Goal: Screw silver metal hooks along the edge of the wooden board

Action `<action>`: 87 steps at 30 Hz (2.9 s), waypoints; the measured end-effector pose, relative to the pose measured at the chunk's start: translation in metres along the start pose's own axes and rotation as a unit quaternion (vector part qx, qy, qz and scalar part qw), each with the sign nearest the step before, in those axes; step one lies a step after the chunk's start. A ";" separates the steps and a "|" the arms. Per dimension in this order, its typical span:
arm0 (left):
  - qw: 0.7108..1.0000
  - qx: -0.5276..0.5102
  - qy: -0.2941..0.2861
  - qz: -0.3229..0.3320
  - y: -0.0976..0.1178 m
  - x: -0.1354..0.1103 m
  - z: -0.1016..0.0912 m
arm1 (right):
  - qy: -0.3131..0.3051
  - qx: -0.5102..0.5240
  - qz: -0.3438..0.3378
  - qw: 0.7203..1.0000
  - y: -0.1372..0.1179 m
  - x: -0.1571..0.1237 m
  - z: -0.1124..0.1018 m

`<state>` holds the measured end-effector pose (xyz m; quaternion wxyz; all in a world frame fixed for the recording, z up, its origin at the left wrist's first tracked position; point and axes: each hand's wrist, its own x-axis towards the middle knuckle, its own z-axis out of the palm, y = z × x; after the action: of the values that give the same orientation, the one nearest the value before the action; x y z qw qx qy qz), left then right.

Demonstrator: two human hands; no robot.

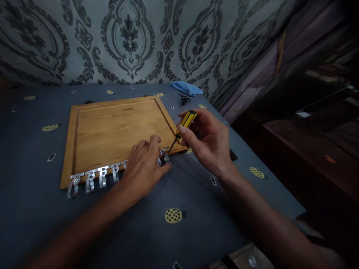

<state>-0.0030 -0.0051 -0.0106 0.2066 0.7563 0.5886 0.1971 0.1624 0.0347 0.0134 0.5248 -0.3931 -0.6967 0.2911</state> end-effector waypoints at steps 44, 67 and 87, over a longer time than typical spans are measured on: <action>0.997 -0.074 -0.016 -0.016 -0.005 0.002 -0.009 | -0.020 -0.036 -0.007 0.999 0.004 -0.002 -0.002; 0.998 -0.046 -0.030 -0.016 0.004 0.003 -0.009 | -0.035 -0.024 -0.002 0.999 0.002 -0.002 -0.002; 0.998 -0.050 -0.020 -0.038 0.005 0.004 -0.003 | -0.055 -0.054 0.023 0.997 0.002 -0.007 -0.004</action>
<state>0.0000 -0.0025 -0.0049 0.2633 0.7255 0.6024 0.2033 0.1678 0.0303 0.0093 0.4568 -0.4208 -0.7297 0.2860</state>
